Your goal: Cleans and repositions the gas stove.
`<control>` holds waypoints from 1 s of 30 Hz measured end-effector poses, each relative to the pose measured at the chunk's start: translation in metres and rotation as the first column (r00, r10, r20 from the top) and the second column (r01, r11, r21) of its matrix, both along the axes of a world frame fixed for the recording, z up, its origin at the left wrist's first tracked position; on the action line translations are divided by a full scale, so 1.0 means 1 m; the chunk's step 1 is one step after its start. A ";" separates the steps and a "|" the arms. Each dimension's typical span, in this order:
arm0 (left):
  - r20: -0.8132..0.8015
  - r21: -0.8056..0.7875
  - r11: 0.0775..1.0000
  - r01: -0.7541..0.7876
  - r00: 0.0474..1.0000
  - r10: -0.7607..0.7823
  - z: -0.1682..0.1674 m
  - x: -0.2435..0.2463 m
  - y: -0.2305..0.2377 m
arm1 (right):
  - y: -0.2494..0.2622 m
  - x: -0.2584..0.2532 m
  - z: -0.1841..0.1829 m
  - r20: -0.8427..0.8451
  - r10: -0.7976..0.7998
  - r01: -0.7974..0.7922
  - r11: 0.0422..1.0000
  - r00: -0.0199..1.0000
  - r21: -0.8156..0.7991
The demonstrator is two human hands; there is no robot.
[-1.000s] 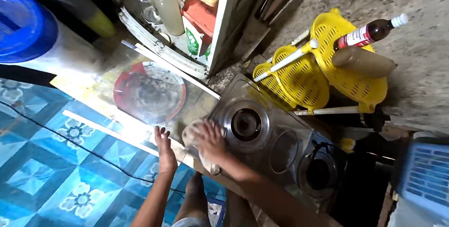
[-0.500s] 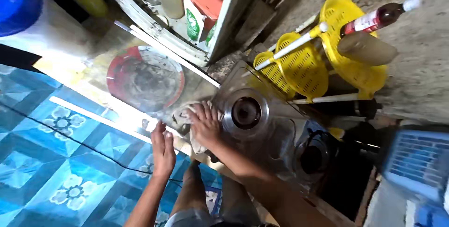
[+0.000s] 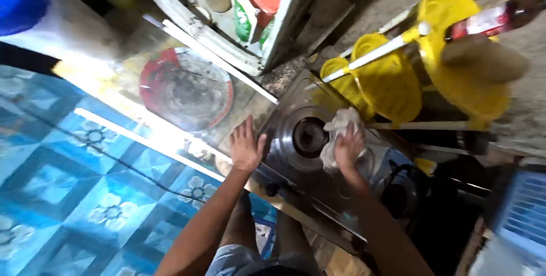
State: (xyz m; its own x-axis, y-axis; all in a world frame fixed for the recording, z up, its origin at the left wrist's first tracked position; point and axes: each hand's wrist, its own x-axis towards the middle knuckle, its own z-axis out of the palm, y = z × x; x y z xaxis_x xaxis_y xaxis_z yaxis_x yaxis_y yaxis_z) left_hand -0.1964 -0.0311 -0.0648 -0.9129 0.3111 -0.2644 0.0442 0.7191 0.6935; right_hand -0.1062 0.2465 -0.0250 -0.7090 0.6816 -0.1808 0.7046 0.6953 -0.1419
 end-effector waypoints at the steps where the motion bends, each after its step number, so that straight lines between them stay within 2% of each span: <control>1: -0.001 0.003 1.000 -0.009 1.000 0.009 -0.001 0.000 0.002 | 0.000 -0.033 0.000 -0.011 0.032 -0.032 0.999 0.999 -0.018; 3: -0.009 0.008 1.000 -0.018 1.000 0.018 -0.003 0.001 0.003 | -0.022 -0.080 -0.003 -0.072 0.156 -0.160 0.986 0.985 -0.045; 6: -0.020 0.060 0.997 -0.051 0.998 0.052 -0.009 0.001 -0.002 | -0.103 -0.109 0.007 -0.049 0.374 -0.376 0.910 0.926 -0.174; 9: -0.004 0.165 0.980 -0.106 0.994 0.108 -0.012 0.001 -0.007 | -0.173 -0.057 0.016 0.060 0.575 -0.542 0.797 0.816 -0.268; 10: 0.008 0.185 0.977 -0.109 0.994 0.110 -0.012 0.001 -0.008 | -0.182 -0.024 0.017 0.060 0.625 -0.592 0.762 0.778 -0.265; 11: 0.015 0.193 0.976 -0.104 0.995 0.103 -0.011 0.001 -0.008 | -0.184 0.016 0.012 -0.002 0.641 -0.633 0.757 0.767 -0.162; 12: 0.017 0.198 0.975 -0.099 0.995 0.098 -0.009 0.001 -0.008 | -0.178 0.056 0.007 -0.076 0.625 -0.629 0.776 0.777 -0.047; 14: -0.011 0.200 0.975 -0.098 0.995 0.102 -0.012 0.002 -0.009 | -0.144 0.123 0.024 -0.043 0.467 -0.464 0.860 0.883 -0.213; 16: -0.048 0.198 0.977 -0.081 0.995 0.092 -0.015 0.002 -0.008 | -0.096 0.173 0.030 0.106 0.216 -0.179 0.943 0.971 -0.280; 18: -0.104 0.190 0.981 -0.049 0.992 0.070 -0.015 0.003 -0.006 | -0.059 0.201 0.016 0.073 0.059 -0.047 0.985 0.996 -0.163; 19: -0.126 0.185 0.982 -0.036 0.990 0.060 -0.014 0.002 -0.005 | -0.047 0.192 0.012 0.062 0.020 -0.013 0.995 0.998 -0.101; 21: -0.150 0.171 0.985 -0.020 0.988 0.046 -0.012 0.002 -0.003 | -0.026 0.137 0.020 0.120 -0.049 0.058 0.995 0.992 -0.075; 23: -0.184 0.162 0.987 -0.015 0.982 0.046 -0.012 0.003 -0.002 | -0.002 0.072 0.014 0.044 -0.099 0.101 0.994 0.994 -0.030; 25: -0.222 0.159 0.987 -0.015 0.974 0.051 -0.016 0.002 -0.001 | 0.017 0.010 0.004 -0.012 -0.119 0.118 0.990 0.993 -0.082; 27: -0.219 0.159 0.987 -0.010 0.975 0.045 -0.013 0.002 0.001 | 0.016 -0.041 -0.005 -0.119 -0.044 0.034 0.996 0.992 -0.085; 30: -0.199 0.171 0.985 -0.019 0.979 0.054 -0.012 0.002 0.000 | -0.041 -0.088 0.002 -0.134 0.120 -0.150 0.957 0.984 -0.247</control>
